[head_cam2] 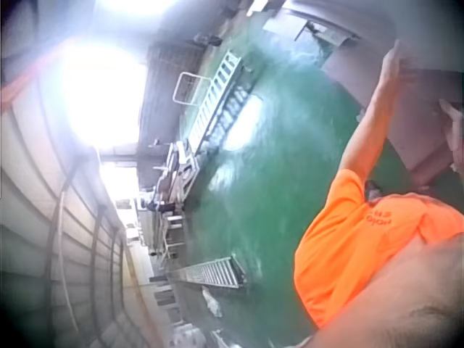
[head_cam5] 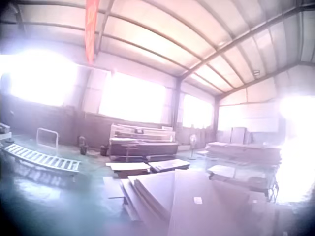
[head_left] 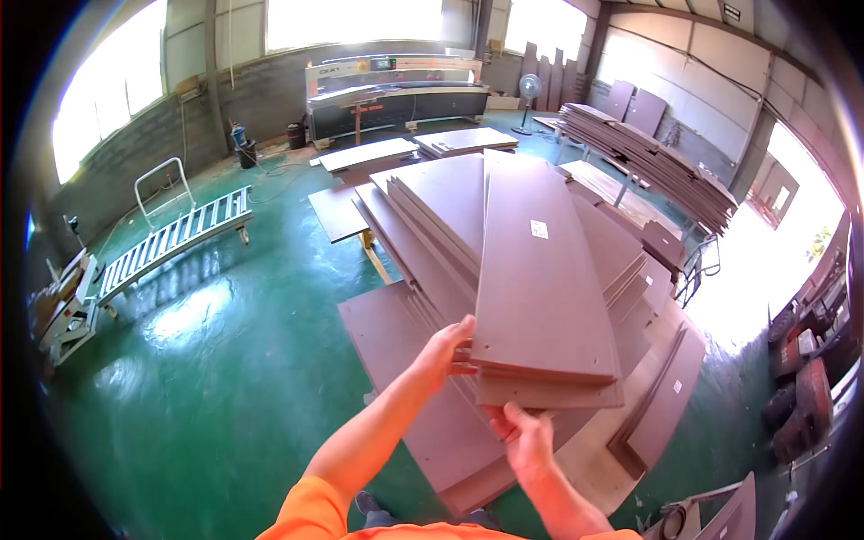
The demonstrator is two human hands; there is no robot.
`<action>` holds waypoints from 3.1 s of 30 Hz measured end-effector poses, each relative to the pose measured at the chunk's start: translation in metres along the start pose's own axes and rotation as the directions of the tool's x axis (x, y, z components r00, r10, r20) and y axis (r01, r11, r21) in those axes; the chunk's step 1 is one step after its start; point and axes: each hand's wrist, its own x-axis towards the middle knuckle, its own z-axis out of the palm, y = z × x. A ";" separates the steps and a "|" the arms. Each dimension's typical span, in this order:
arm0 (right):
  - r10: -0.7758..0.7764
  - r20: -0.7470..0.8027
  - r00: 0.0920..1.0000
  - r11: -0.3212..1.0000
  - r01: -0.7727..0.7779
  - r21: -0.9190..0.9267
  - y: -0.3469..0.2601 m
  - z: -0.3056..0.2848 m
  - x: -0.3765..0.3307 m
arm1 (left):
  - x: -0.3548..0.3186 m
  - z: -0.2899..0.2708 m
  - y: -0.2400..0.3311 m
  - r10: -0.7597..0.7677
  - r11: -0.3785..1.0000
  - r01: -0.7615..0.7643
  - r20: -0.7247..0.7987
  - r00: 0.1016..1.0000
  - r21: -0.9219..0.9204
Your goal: The person places a wood panel into an edge-banding machine, sprays it with a hand tool, and later stacks the panel onto a pile of similar wood panels.
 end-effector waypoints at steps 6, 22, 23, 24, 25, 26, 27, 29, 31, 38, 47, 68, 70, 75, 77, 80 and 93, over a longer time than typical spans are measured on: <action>-0.183 0.455 0.872 0.852 0.371 -0.368 0.162 0.056 -0.004 | -0.048 -0.120 0.053 -0.075 0.997 0.075 0.138 0.988 0.006; -0.361 -0.228 0.904 0.809 0.425 0.406 0.101 0.219 0.189 | -0.057 -0.504 0.321 -0.334 0.739 0.183 0.117 0.935 0.648; -0.380 -0.252 0.890 0.805 0.453 0.384 0.106 0.224 0.208 | -0.039 -0.532 0.324 -0.332 0.734 0.143 0.167 0.928 0.664; -0.374 -0.289 0.881 0.808 0.462 0.364 0.117 0.231 0.226 | -0.032 -0.540 0.340 -0.337 0.689 0.148 0.134 0.932 0.710; -0.364 -0.326 0.873 0.818 0.466 0.337 0.128 0.241 0.240 | -0.028 -0.548 0.355 -0.346 0.645 0.158 0.101 0.933 0.748; -0.322 -0.317 0.892 0.828 0.428 0.362 0.145 0.248 0.264 | -0.022 -0.575 0.358 -0.359 0.638 0.177 0.086 0.929 0.749; -0.321 -0.288 0.902 0.824 0.416 0.385 0.150 0.272 0.285 | -0.029 -0.597 0.379 -0.344 0.614 0.170 0.068 0.936 0.771; -0.342 -0.242 0.908 0.830 0.413 0.376 0.162 0.316 0.327 | -0.007 -0.640 0.403 -0.291 0.593 0.121 0.072 0.954 0.796; -0.336 -0.221 0.916 0.830 0.399 0.389 0.175 0.357 0.376 | 0.007 -0.673 0.437 -0.294 0.573 0.218 -0.049 0.954 0.790; -0.326 0.049 0.944 0.877 0.282 0.389 0.231 0.526 0.559 | 0.063 -0.821 0.512 -0.134 0.418 0.269 -0.234 0.963 0.868; -0.078 0.089 0.993 0.906 0.033 0.422 0.306 0.754 0.809 | 0.231 -1.009 0.690 -0.123 0.521 0.440 -0.445 0.887 0.731; 0.153 0.251 0.956 0.848 -0.258 0.464 0.382 1.182 1.518 | 0.656 -1.417 1.117 0.151 0.409 0.607 -0.706 0.691 0.682; 0.162 0.235 0.958 0.851 -0.257 0.459 0.382 1.221 1.592 | 0.714 -1.460 1.156 0.171 0.433 0.568 -0.683 0.710 0.700; 0.184 0.100 0.978 0.877 -0.209 0.433 0.387 1.294 1.765 | 0.868 -1.571 1.256 0.152 0.422 0.543 -0.647 0.747 0.726; 0.173 0.047 0.984 0.883 -0.176 0.434 0.380 1.314 1.825 | 0.936 -1.594 1.305 0.136 0.379 0.524 -0.606 0.784 0.763; 0.161 0.036 0.986 0.879 -0.160 0.450 0.362 1.349 1.914 | 1.029 -1.630 1.377 0.088 0.341 0.530 -0.588 0.804 0.776; 0.270 0.104 0.957 0.873 -0.288 0.394 0.312 1.460 2.436 | 1.428 -1.784 1.571 0.089 0.407 0.585 -0.668 0.739 0.702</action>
